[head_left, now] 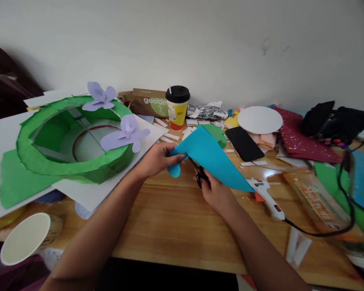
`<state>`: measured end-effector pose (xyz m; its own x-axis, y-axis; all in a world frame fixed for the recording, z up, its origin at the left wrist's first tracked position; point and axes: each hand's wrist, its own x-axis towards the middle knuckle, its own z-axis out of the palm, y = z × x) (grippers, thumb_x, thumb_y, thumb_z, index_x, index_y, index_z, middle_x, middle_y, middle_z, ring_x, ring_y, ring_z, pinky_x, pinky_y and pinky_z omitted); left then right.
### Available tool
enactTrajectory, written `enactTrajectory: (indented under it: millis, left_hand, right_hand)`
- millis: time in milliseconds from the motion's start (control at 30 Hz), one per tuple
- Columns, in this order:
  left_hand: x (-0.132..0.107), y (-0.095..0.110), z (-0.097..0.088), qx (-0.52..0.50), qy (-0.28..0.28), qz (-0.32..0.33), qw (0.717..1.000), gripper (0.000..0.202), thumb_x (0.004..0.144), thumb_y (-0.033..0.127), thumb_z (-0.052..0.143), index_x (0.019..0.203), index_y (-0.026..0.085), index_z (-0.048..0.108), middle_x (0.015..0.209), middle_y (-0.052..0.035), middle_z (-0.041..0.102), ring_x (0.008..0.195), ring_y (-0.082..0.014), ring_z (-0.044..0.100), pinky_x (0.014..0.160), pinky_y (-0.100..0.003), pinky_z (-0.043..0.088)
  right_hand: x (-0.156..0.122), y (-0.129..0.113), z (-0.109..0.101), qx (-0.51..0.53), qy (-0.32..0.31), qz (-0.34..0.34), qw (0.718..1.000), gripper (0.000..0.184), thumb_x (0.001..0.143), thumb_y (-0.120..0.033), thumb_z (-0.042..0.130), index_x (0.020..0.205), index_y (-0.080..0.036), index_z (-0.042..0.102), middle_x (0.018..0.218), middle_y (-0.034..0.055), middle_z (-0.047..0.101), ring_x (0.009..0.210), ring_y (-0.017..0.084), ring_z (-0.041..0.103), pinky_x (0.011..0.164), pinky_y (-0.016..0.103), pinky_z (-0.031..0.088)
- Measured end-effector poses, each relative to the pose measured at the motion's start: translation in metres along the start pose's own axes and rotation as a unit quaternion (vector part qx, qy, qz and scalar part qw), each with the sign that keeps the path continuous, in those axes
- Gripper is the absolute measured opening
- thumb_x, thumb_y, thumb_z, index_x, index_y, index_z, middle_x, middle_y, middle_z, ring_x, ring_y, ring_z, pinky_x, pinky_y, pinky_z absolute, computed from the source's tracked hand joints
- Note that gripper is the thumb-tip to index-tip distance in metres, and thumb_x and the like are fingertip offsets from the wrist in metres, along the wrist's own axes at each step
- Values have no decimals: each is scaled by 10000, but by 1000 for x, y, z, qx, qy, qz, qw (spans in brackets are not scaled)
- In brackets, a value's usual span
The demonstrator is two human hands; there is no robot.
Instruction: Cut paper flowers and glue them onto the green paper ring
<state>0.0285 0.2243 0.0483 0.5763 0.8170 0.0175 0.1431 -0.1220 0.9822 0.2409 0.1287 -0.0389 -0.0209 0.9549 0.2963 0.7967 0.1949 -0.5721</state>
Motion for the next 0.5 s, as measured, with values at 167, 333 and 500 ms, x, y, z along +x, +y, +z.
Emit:
enactTrajectory:
  millis: [167,333,500]
  left_hand:
    - [-1,0,-5,50,-6,6,999,222,798,387,682,777,166,680,680,-21,674,547,-123,593,491,-217,481]
    - [-3,6,-7,73,-23,8,997,188,802,354,673,776,169,683,643,-1,655,530,-110,572,477,-197,447]
    - [0,1,-11,1,-51,-22,998,196,786,350,703,844,163,700,732,-30,695,612,-136,632,537,-214,494]
  right_hand:
    - [-3,-1,1,12,11,-10,1000,314,848,-230,499,1130,-228,637,1040,113,727,1041,312,649,908,445,522]
    - [-2,-3,0,20,-16,-7,1000,329,847,-218,482,1146,-200,618,1061,134,719,1047,323,646,912,468,512]
    - [5,-8,-4,54,-55,-11,997,278,851,-194,437,1079,-172,593,1023,146,731,964,317,675,847,459,527]
